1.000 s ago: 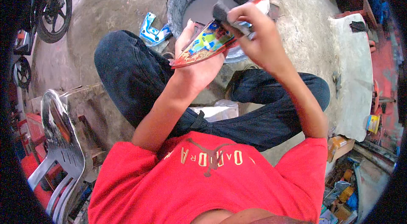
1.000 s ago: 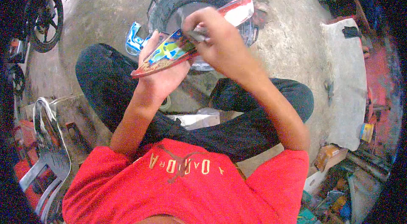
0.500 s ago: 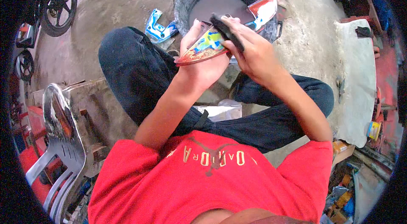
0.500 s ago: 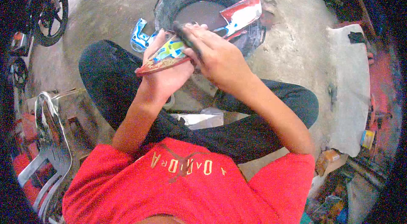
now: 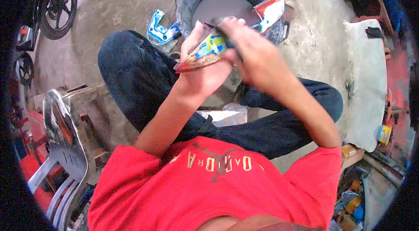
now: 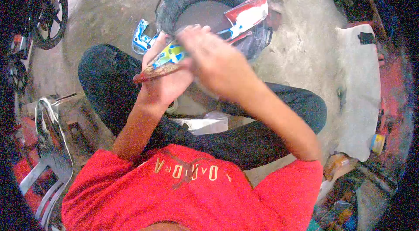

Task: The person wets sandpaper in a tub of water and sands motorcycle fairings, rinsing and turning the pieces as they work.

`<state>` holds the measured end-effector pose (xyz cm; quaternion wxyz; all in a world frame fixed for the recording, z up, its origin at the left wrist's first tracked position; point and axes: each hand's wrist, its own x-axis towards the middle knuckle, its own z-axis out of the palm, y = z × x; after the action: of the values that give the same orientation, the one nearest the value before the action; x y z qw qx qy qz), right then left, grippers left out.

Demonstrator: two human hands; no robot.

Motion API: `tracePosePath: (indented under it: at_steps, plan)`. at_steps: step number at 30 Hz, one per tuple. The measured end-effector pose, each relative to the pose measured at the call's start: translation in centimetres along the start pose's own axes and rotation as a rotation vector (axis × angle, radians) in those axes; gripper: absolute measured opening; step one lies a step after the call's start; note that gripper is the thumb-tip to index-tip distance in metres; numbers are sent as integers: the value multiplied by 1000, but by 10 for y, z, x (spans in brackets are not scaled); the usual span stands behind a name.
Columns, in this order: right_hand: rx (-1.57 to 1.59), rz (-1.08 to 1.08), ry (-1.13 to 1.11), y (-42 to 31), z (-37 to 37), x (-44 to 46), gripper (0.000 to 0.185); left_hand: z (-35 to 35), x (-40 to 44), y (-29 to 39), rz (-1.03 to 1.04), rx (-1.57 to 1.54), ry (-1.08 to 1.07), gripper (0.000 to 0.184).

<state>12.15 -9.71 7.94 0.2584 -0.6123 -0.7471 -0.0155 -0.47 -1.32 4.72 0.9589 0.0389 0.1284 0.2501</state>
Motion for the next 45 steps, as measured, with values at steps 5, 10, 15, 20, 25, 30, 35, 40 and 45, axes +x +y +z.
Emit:
tracePosePath:
  at_steps: [5,10,15,20,25,30,35,40,45]
  plan:
    - [132,-300,-42,-39,-9,-4,45,10,-6,10,-142,-109,91,61]
    - [1,5,-46,1,2,-10,48,8,-2,2,-64,-65,52,64]
    - [82,-39,2,-12,5,-6,49,3,-4,0,-24,-41,23,65]
    - [90,-242,-18,-33,4,-12,50,5,-6,9,-175,-67,6,61]
    - [-61,68,-164,13,-6,-4,51,-19,8,4,-128,-225,-367,63]
    - [-45,-193,2,-26,-5,-6,50,10,-12,5,-99,-74,23,61]
    - [-89,-122,15,-13,-5,-3,51,10,-4,4,-87,-129,18,60]
    - [-164,-112,26,-3,-10,-2,48,12,-3,3,-59,-116,42,56]
    - [-241,-93,58,-5,-18,1,45,8,-6,5,-14,-38,17,53]
